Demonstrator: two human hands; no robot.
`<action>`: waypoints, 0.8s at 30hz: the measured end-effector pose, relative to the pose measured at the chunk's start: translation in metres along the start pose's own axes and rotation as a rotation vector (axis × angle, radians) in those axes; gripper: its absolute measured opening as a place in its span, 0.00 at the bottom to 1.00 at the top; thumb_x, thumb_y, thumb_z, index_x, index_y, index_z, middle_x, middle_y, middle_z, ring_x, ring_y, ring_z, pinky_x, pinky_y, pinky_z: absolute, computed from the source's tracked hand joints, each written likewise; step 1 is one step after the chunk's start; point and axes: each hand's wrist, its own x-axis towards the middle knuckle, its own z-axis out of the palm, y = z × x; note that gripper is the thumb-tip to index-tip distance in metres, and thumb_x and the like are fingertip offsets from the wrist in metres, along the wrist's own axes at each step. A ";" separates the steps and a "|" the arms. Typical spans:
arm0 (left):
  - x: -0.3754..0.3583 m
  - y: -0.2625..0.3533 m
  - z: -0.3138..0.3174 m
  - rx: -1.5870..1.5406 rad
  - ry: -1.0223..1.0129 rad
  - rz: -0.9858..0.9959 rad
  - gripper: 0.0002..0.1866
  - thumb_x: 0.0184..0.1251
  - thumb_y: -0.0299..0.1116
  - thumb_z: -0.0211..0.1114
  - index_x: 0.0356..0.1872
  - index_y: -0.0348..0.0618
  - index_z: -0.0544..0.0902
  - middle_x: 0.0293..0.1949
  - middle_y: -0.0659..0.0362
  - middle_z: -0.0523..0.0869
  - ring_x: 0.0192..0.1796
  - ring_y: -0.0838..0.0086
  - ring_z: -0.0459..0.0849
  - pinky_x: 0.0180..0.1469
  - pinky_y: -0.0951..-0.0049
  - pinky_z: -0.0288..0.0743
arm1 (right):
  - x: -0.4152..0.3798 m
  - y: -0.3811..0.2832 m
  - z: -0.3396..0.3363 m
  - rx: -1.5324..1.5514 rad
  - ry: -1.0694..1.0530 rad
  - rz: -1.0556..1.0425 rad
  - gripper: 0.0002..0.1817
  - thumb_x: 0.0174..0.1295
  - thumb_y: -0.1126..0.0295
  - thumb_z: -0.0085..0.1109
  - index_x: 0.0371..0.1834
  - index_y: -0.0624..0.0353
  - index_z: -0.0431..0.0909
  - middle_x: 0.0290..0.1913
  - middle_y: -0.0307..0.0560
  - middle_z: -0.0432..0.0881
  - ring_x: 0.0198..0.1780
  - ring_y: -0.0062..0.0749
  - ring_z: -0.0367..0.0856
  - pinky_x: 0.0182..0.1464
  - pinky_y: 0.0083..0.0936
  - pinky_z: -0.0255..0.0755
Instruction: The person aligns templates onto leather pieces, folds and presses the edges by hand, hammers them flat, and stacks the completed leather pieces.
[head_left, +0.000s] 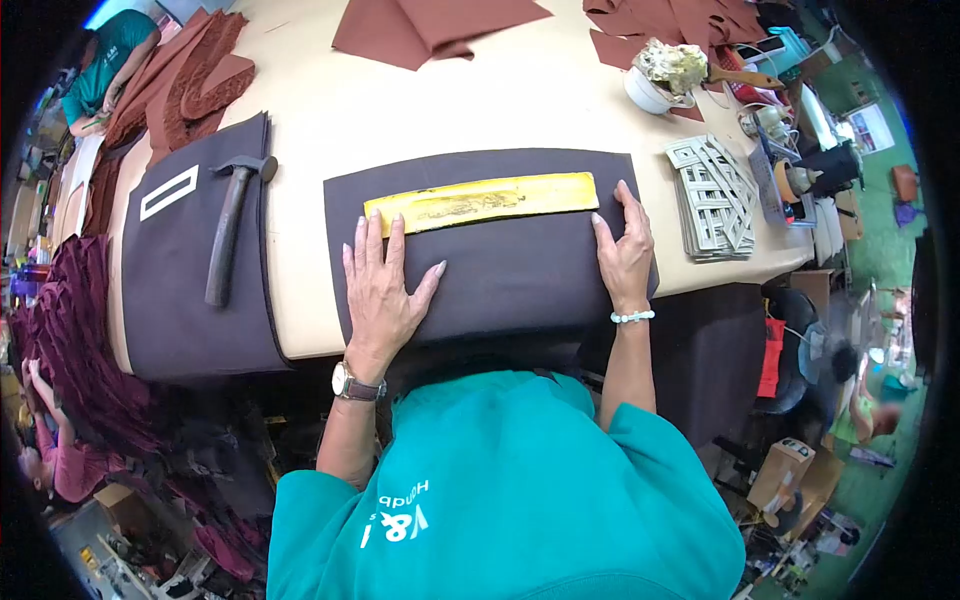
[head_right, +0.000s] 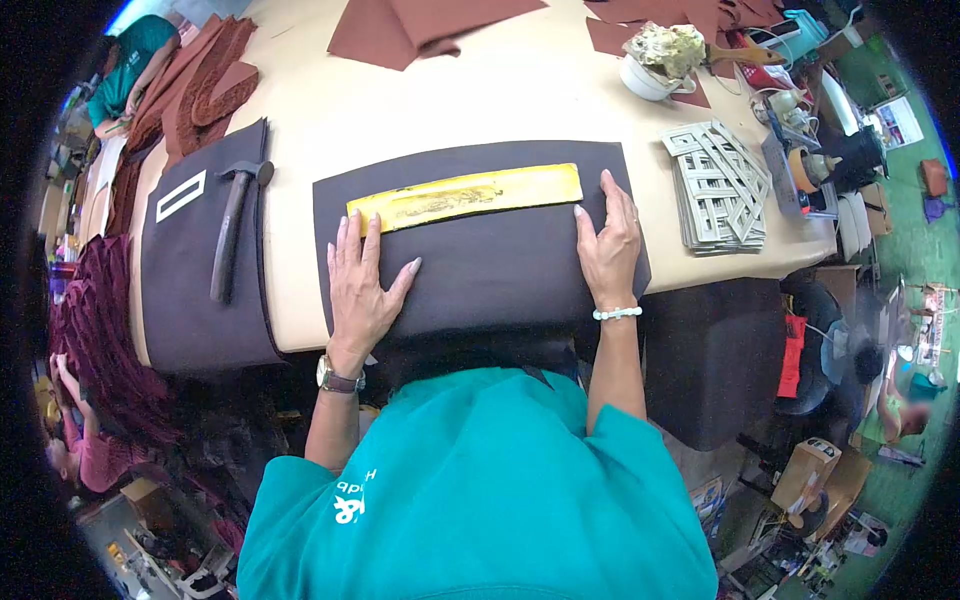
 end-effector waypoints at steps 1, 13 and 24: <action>-0.002 0.001 -0.001 -0.008 0.016 -0.014 0.38 0.60 0.50 0.62 0.67 0.40 0.61 0.67 0.43 0.59 0.70 0.51 0.54 0.68 0.48 0.48 | 0.001 0.000 0.000 -0.005 -0.009 -0.005 0.28 0.53 0.76 0.60 0.59 0.68 0.67 0.52 0.58 0.76 0.56 0.47 0.73 0.61 0.35 0.64; -0.002 0.003 -0.012 -0.106 0.081 -0.176 0.30 0.57 0.39 0.65 0.61 0.39 0.69 0.59 0.45 0.70 0.66 0.49 0.61 0.64 0.39 0.50 | 0.004 -0.002 0.005 0.048 -0.059 -0.078 0.18 0.54 0.71 0.60 0.49 0.63 0.77 0.51 0.52 0.79 0.58 0.49 0.71 0.63 0.38 0.61; 0.013 0.002 0.005 0.065 0.062 -0.147 0.26 0.63 0.42 0.59 0.60 0.40 0.70 0.64 0.46 0.64 0.70 0.50 0.55 0.65 0.37 0.45 | 0.002 0.001 0.011 -0.167 -0.171 -0.087 0.25 0.58 0.58 0.57 0.58 0.56 0.72 0.64 0.46 0.68 0.67 0.51 0.58 0.69 0.51 0.45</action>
